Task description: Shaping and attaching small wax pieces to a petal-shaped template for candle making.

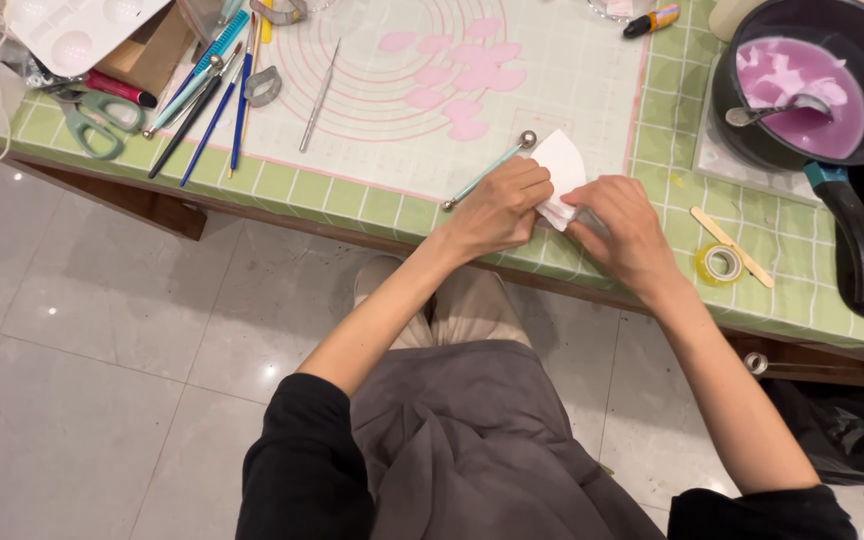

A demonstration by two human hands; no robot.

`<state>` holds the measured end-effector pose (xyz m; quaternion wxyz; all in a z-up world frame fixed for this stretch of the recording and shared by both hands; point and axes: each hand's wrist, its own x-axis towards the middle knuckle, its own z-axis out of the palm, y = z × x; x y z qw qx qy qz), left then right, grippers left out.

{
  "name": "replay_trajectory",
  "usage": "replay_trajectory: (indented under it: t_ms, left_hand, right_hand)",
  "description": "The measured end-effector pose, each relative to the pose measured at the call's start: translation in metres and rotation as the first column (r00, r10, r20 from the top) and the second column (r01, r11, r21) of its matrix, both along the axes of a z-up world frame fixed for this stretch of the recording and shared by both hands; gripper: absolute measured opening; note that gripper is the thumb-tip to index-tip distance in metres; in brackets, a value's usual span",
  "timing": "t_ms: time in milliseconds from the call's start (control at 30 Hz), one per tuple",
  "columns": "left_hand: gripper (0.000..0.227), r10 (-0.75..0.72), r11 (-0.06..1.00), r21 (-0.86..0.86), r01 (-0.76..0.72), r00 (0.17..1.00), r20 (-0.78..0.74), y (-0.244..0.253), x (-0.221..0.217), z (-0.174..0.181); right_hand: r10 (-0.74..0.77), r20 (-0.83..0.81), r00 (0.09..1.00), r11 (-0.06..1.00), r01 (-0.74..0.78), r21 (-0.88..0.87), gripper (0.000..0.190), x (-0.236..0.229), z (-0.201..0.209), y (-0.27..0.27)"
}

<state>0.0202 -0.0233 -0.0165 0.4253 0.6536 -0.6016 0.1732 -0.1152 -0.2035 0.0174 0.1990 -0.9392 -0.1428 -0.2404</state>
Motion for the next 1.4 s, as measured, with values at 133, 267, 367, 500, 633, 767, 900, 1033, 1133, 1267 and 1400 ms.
replay_trajectory:
  t_ms: [133,267,367,500,633,767,900,1033,1133,1267,1400]
  left_hand:
    - [0.016,0.007,1.0,0.023,-0.007,1.0,0.011,0.001,-0.001,-0.006]
    - [0.018,0.06,0.996,0.07,-0.061,0.998,0.019,0.01,-0.01,0.005]
    - [0.033,0.049,0.996,0.079,-0.046,0.998,-0.035,0.018,-0.019,0.021]
    - [0.032,0.049,0.996,0.078,-0.05,0.999,0.017,0.019,-0.029,0.033]
    - [0.021,0.038,0.995,0.086,-0.041,0.999,0.033,0.006,-0.027,0.013]
    - [0.013,0.05,0.998,0.047,-0.047,0.996,-0.08,0.002,-0.026,0.007]
    - [0.013,0.028,0.999,-0.028,-0.034,0.981,-0.192,0.007,-0.031,0.007]
    - [0.013,0.071,0.997,-0.006,-0.074,0.973,-0.22,0.008,-0.032,0.002]
    - [0.014,0.056,0.997,-0.035,-0.066,0.972,-0.23,0.009,-0.034,0.006]
    - [0.017,0.063,0.997,0.054,-0.05,0.958,-0.281,0.017,-0.036,0.019]
    - [0.024,-0.005,0.982,0.185,0.049,0.973,-0.229,0.03,-0.037,0.03]
  right_hand:
    - [-0.063,0.035,0.997,0.995,0.06,0.081,0.036,-0.001,-0.016,0.006]
    - [-0.074,0.066,0.995,0.992,0.067,0.102,0.035,0.001,-0.016,0.009]
    - [-0.074,0.061,0.995,0.991,0.067,0.114,0.034,0.001,-0.015,0.009]
    - [-0.08,0.062,0.995,0.991,0.073,0.115,0.033,0.001,-0.014,0.009]
    - [-0.088,0.066,0.994,0.991,0.08,0.105,0.033,0.001,-0.019,0.007]
    - [-0.092,0.08,0.993,0.994,0.087,0.069,0.032,-0.002,-0.013,0.013]
    - [-0.184,0.052,0.982,0.967,0.171,0.191,0.05,-0.024,0.017,0.04]
    - [-0.177,-0.355,0.918,0.507,0.394,0.767,0.028,-0.049,-0.032,0.029]
    - [0.196,-0.573,0.796,0.217,0.535,0.817,0.041,-0.046,-0.011,0.038]
    - [0.311,-0.463,0.83,0.046,0.473,0.88,0.044,-0.035,-0.014,0.036]
    - [0.339,-0.371,0.864,-0.103,0.426,0.899,0.044,-0.038,-0.038,0.03]
